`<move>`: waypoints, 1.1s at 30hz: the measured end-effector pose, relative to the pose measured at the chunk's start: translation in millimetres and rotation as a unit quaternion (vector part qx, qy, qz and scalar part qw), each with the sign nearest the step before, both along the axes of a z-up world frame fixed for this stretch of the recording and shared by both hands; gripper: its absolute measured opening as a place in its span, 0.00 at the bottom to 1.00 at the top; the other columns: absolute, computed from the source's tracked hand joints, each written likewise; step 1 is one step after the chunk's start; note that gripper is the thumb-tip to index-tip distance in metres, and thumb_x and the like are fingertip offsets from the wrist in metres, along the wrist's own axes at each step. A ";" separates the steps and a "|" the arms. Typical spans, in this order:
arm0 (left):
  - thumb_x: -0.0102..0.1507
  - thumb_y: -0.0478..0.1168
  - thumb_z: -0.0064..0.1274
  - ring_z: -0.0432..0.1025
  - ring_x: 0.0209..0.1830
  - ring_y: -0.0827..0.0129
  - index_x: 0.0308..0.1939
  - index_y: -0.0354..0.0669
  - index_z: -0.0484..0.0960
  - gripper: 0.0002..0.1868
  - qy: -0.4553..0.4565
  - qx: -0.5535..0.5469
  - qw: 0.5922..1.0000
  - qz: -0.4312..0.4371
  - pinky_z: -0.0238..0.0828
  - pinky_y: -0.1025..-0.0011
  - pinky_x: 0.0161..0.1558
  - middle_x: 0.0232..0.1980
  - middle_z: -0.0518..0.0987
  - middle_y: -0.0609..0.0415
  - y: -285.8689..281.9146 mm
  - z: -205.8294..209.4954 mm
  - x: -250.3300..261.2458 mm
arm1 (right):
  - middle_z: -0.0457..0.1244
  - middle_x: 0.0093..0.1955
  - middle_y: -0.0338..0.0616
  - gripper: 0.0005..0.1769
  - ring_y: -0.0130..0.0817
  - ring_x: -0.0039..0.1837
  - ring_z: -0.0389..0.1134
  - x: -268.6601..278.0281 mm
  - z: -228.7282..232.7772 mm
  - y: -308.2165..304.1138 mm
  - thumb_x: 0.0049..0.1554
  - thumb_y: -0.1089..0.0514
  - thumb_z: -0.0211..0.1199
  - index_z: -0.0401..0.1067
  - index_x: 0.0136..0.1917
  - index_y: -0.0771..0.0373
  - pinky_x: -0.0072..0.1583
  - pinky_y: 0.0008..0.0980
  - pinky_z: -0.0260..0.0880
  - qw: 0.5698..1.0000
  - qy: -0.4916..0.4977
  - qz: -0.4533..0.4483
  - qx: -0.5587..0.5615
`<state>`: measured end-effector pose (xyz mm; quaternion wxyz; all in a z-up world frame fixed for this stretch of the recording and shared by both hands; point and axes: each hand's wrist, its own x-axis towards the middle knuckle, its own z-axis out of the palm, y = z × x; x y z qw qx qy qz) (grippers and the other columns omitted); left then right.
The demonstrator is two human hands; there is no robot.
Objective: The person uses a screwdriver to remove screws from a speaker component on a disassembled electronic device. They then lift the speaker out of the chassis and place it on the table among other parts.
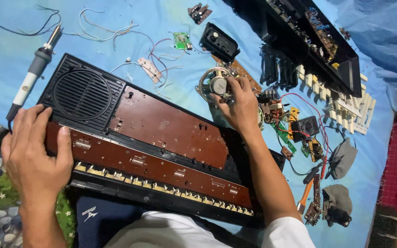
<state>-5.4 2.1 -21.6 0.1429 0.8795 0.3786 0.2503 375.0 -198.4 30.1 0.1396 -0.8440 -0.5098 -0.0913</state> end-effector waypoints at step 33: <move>0.70 0.35 0.54 0.74 0.68 0.42 0.49 0.33 0.87 0.10 -0.143 -0.045 0.986 0.070 0.55 0.44 0.74 0.56 0.85 0.45 -27.5 -13.0 -7.8 | 0.69 0.49 0.44 0.14 0.49 0.49 0.75 -91.6 -4.9 61.5 0.60 0.47 0.66 0.76 0.56 0.54 0.49 0.43 0.76 0.966 0.213 0.125 -0.079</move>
